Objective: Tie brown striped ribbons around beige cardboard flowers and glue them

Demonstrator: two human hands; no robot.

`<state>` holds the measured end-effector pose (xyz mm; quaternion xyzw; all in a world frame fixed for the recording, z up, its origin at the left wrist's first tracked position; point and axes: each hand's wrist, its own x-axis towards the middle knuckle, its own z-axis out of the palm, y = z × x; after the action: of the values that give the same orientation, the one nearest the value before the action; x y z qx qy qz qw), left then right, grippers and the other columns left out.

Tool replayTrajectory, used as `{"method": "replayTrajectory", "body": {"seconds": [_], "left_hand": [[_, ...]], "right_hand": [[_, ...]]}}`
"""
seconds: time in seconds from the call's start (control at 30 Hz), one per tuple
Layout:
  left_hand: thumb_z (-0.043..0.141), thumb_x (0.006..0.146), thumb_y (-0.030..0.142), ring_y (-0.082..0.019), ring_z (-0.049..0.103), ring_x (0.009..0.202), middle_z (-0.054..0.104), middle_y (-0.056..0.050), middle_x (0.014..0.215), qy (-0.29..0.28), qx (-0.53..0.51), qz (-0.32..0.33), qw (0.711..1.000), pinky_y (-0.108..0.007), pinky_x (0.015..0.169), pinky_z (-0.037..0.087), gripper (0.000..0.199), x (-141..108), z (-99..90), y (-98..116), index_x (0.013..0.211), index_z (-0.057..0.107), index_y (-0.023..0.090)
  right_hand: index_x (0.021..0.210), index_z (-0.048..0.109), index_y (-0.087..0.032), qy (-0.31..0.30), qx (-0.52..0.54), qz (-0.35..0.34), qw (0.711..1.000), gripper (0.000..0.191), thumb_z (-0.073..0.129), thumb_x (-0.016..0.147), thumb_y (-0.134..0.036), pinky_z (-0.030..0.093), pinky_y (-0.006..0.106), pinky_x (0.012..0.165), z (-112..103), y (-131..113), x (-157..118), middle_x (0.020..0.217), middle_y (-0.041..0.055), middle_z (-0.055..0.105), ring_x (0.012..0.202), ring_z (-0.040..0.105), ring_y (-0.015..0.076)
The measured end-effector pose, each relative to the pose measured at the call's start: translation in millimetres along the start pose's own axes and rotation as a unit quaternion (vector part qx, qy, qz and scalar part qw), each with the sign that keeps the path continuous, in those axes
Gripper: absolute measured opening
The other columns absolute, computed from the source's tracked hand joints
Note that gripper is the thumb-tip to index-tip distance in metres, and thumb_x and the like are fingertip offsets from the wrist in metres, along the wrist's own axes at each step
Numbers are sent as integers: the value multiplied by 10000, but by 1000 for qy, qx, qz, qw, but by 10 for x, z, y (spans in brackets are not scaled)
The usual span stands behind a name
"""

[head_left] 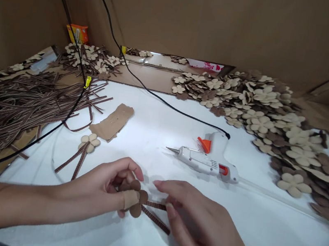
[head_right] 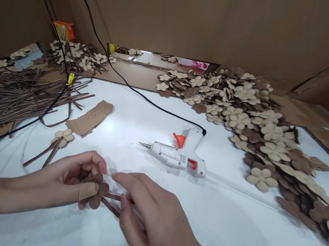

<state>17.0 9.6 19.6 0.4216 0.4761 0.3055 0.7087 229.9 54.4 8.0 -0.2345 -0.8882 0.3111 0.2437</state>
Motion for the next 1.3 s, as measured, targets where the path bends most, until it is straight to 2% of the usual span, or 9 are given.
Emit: {"method": "replayTrajectory", "body": {"seconds": [0.2,0.43,0.63,0.77,0.87,1.07,1.2,1.3], "left_hand": [[592,820,214,-138,588,753,592,3,795,9,-29,8,999,-249,611,452,193,36,-25,-40,977,480,199],[628,784,166,-132,583,750,607,-12,835,2,-99,13,995,-270,667,477,274,63,-94,-53,1039,530,194],[613,772,148,-158,622,749,602,-26,848,22,-162,10,986,-282,648,508,316,97,-164,-129,1081,571,196],[607,789,200,-144,613,666,601,-27,768,25,-125,11,992,-251,573,484,290,91,-148,-111,1071,549,162],[619,786,231,-127,580,640,608,-32,779,19,-85,5,996,-228,529,447,338,52,-117,-60,1097,509,161],[590,802,197,-113,524,666,621,-12,772,12,36,-38,999,-207,523,383,348,-26,-74,58,1125,461,192],[600,794,212,-109,521,664,577,11,724,-2,49,-49,998,-206,532,371,301,-19,-86,72,1074,494,180],[619,786,204,-102,545,670,529,40,687,-19,17,-34,999,-206,578,384,296,-18,-93,56,1060,508,192]], "right_hand": [[1128,491,-222,11,-49,-17,999,374,395,814,-43,509,216,716,-13,-1,-15,1027,57,601,879,602,130],[1162,452,-235,1,-54,-8,998,391,387,824,-50,516,229,713,-31,34,-11,1028,64,591,905,594,142],[1162,452,-233,29,-89,-22,995,400,392,816,-40,506,239,748,-58,75,-18,1035,60,592,932,592,149],[1121,481,-241,66,-109,-45,991,406,407,789,-19,504,248,701,-111,66,-24,991,60,597,896,602,161],[1087,494,-261,86,-101,-60,989,424,409,765,1,496,277,670,-146,35,-36,928,54,607,850,606,174],[1081,489,-238,80,-92,-120,985,448,412,727,27,445,408,824,-113,41,-7,875,47,605,821,565,203],[1062,511,-196,75,-84,-75,991,350,403,787,-9,444,381,817,-51,82,38,930,71,571,921,509,201],[1072,532,-196,33,-80,-34,996,293,432,823,-81,433,391,849,-12,77,57,1023,96,534,1048,438,228]]}}
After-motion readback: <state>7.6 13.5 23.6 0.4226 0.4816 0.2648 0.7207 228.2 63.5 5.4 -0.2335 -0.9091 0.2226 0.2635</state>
